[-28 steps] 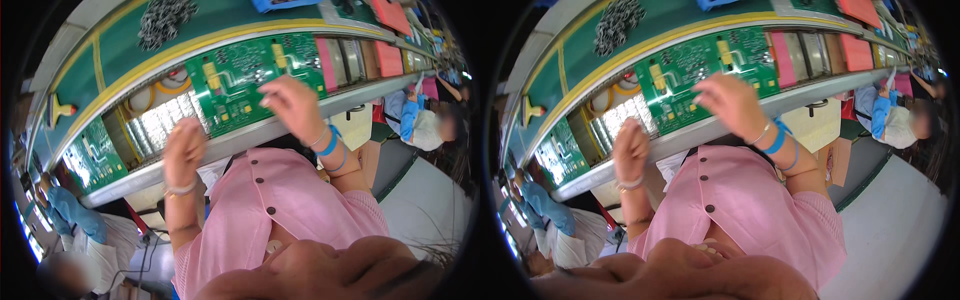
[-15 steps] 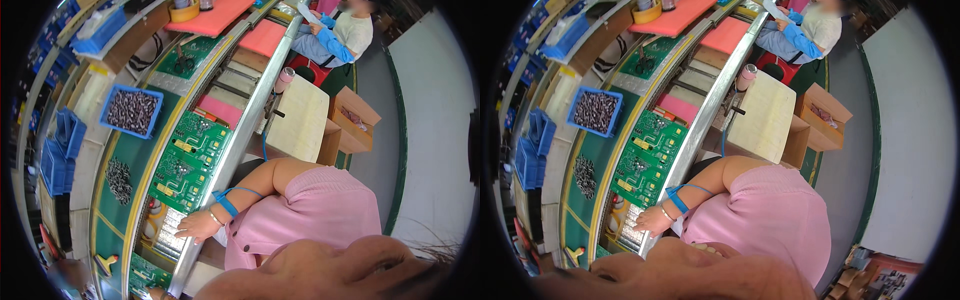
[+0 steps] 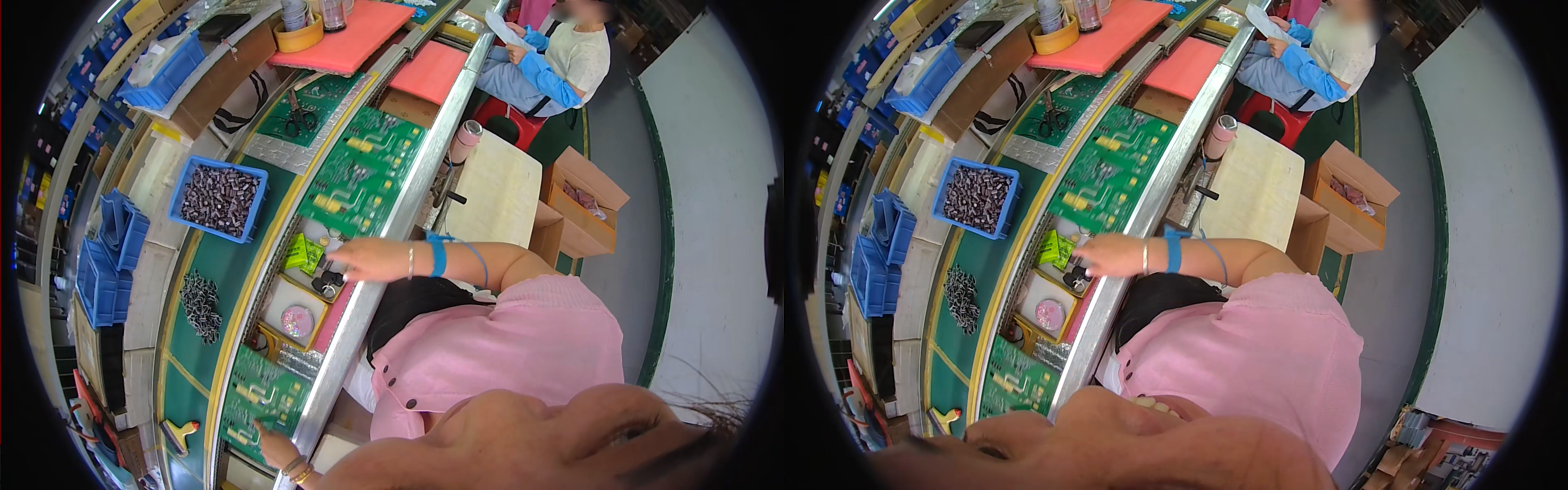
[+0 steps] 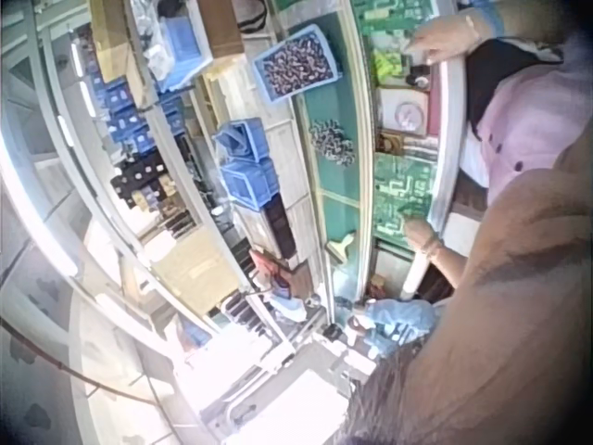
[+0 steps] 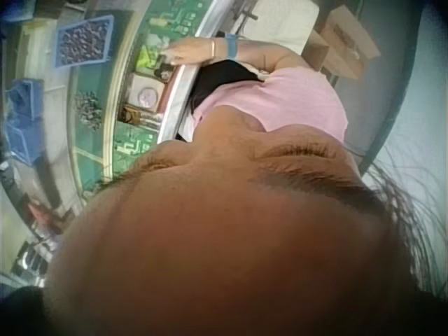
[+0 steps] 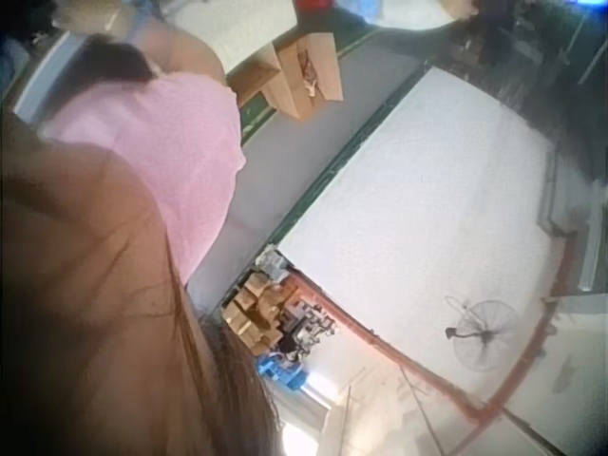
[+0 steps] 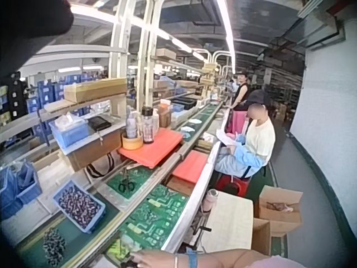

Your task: Inserting electronic components into a printed circuit board on an assembly line.

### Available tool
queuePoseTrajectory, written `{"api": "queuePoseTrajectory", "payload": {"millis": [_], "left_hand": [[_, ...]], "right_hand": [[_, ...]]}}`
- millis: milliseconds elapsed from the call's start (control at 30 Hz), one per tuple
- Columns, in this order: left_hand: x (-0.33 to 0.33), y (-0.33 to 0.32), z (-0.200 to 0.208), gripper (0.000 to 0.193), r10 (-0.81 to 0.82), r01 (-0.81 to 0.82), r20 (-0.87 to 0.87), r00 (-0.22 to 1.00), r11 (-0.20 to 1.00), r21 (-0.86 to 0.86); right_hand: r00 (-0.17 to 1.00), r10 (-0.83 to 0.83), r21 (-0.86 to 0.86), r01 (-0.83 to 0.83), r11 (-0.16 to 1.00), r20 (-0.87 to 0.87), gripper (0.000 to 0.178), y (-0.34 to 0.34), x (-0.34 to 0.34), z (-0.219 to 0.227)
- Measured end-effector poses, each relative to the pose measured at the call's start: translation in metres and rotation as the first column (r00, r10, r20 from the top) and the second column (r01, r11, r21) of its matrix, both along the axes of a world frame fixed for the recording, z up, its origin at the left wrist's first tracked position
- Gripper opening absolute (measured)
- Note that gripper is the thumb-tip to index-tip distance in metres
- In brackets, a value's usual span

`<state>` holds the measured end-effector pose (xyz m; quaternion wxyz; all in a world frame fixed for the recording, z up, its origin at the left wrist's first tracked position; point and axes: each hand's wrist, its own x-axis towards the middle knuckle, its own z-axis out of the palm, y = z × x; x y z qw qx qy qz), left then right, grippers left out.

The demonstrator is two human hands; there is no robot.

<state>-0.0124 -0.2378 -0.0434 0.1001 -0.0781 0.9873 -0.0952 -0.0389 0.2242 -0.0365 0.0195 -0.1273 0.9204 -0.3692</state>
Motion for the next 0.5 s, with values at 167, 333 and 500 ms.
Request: {"api": "queuePoseTrajectory", "payload": {"millis": [167, 333, 500], "left_hand": [[0.001, 0.076, 0.030, 0.052, -0.133, 0.127, 0.012, 0.991, 0.970, 0.209], [-0.023, 0.130, 0.025, 0.057, -0.340, 0.328, -0.012, 0.940, 0.895, 0.302], [-0.037, 0.165, 0.042, 0.050, -0.442, 0.392, -0.015, 0.897, 0.779, 0.490]], "right_hand": [[0.985, -0.170, 0.073, 0.172, 0.982, -0.027, 0.040, 0.061, -0.021, -0.003], [0.960, -0.270, -0.125, 0.260, 0.957, -0.069, 0.042, 0.081, -0.019, 0.018], [0.941, 0.093, -0.674, 0.163, 0.721, 0.327, 0.048, 0.055, -0.067, 0.020]]}}
